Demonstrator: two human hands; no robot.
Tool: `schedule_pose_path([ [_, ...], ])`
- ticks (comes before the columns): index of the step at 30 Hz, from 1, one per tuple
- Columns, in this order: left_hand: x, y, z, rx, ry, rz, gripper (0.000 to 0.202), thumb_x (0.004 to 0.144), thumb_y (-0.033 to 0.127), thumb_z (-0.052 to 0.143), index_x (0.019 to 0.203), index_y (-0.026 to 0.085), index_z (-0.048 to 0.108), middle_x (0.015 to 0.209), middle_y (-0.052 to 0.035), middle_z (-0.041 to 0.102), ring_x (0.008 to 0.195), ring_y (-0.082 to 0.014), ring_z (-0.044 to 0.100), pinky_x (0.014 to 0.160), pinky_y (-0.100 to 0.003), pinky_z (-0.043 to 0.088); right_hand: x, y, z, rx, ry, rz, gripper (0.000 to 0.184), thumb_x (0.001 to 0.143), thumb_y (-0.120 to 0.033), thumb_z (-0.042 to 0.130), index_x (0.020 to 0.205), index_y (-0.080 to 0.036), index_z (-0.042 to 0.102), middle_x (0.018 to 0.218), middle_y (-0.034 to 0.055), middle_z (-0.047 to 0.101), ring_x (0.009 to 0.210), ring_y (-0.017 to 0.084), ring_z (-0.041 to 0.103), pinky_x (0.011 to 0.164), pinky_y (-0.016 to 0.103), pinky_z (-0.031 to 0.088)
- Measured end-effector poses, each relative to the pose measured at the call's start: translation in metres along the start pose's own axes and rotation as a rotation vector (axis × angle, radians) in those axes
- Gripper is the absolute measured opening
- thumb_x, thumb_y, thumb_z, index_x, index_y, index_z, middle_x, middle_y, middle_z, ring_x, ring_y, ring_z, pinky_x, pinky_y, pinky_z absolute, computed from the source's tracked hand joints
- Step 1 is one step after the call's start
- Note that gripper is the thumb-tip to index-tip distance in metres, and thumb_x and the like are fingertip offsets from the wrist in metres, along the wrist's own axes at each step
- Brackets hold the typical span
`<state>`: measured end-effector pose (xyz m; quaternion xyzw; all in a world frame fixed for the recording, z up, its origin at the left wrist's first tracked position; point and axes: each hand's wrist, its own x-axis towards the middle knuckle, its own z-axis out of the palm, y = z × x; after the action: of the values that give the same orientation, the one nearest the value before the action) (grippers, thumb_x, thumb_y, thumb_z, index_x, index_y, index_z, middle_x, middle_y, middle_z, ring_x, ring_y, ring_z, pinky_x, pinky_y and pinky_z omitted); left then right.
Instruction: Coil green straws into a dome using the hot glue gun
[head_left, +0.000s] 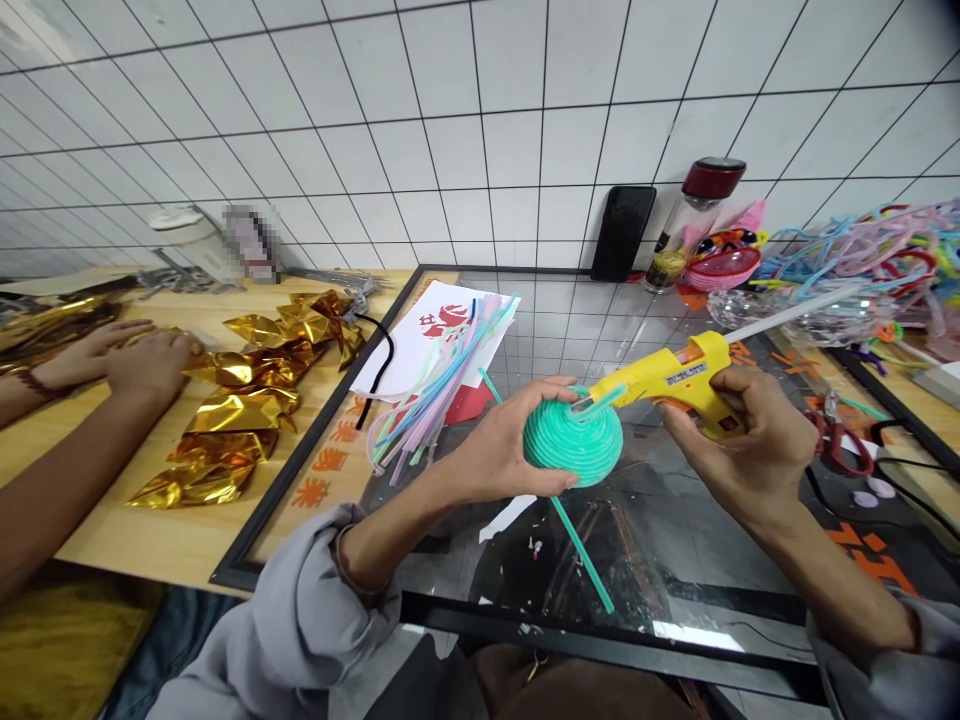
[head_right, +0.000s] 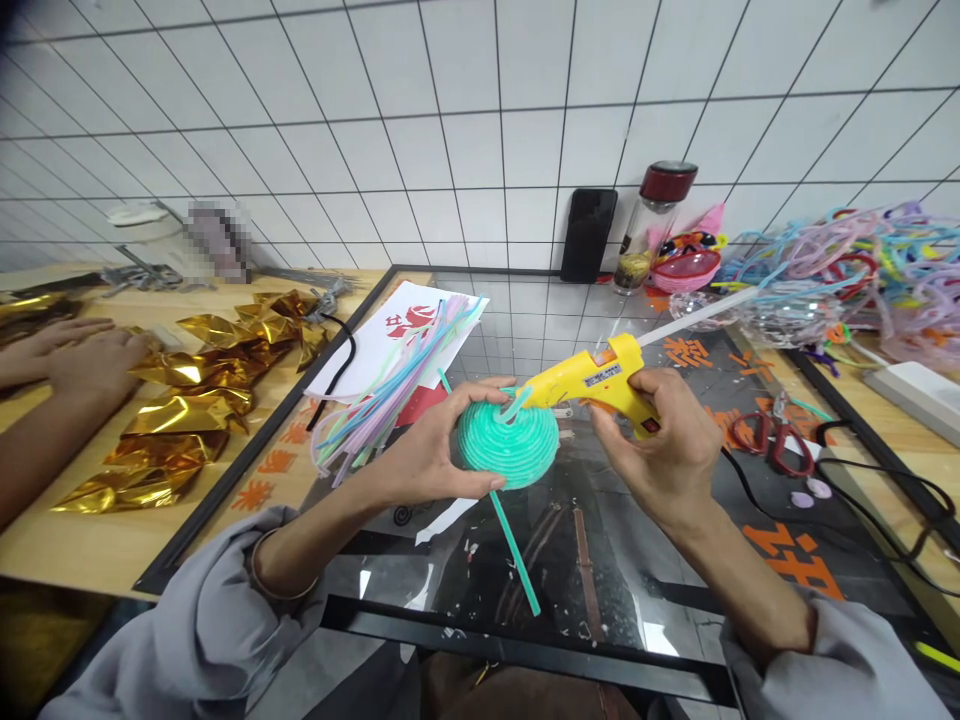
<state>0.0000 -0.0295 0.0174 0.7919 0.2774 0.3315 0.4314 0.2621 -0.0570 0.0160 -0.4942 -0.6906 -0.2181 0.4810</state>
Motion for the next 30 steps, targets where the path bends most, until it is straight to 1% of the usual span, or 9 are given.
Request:
schedule_pose_path([
  [3,0.0,-0.0003,0.0,0.0,0.001,0.018,0.075,0.064,0.028,0.089,0.128,0.022,0.052,0.154,-0.016,0.047,0.141,-0.0359,0.049,0.119,-0.055,0.036,0.0006,0.0,-0.0005,-0.002,0.011,-0.015,0.025,0.076,-0.027,0.076,0.091,-0.024,0.056,0.076,-0.0013,0.062,0.055,0.015,0.057,0.05,0.028,0.046],
  [8,-0.0007,-0.0003,0.0003,0.0,0.002,0.008,0.075,0.065,0.028,0.089,0.13,0.024,0.051,0.155,-0.0151,0.046,0.141,-0.0365,0.049,0.118,-0.058,0.036,0.002,-0.0006,-0.0018,0.005,0.035,-0.036,0.024,0.076,-0.025,0.075,0.09,-0.025,0.055,0.077,-0.0005,0.064,0.058,0.016,0.059,0.051,0.029,0.046],
  [12,-0.0003,0.0002,0.0004,-0.006,0.004,0.009,0.076,0.065,0.029,0.088,0.13,0.023,0.051,0.154,-0.0155,0.047,0.141,-0.0364,0.049,0.119,-0.057,0.036,0.0026,-0.0011,-0.0023,0.004,0.054,-0.067,0.023,0.077,-0.026,0.075,0.09,-0.025,0.056,0.077,0.0005,0.065,0.061,0.017,0.061,0.051,0.029,0.046],
  [24,0.0001,0.0023,-0.0006,0.002,-0.005,-0.014,0.075,0.064,0.029,0.087,0.129,0.021,0.052,0.155,-0.0172,0.046,0.141,-0.0358,0.048,0.119,-0.053,0.036,0.003,-0.0007,-0.0044,-0.021,0.021,-0.08,0.024,0.078,-0.024,0.073,0.092,-0.023,0.054,0.077,0.0,0.063,0.06,0.016,0.061,0.051,0.027,0.047],
  [30,0.0001,-0.0001,-0.0012,0.001,-0.018,-0.02,0.077,0.064,0.029,0.087,0.131,0.021,0.05,0.154,-0.0163,0.047,0.144,-0.0366,0.044,0.12,-0.054,0.034,0.0045,-0.0001,-0.0062,0.008,0.005,-0.048,0.024,0.078,-0.027,0.073,0.091,-0.026,0.054,0.075,-0.0005,0.064,0.058,0.016,0.06,0.051,0.029,0.047],
])
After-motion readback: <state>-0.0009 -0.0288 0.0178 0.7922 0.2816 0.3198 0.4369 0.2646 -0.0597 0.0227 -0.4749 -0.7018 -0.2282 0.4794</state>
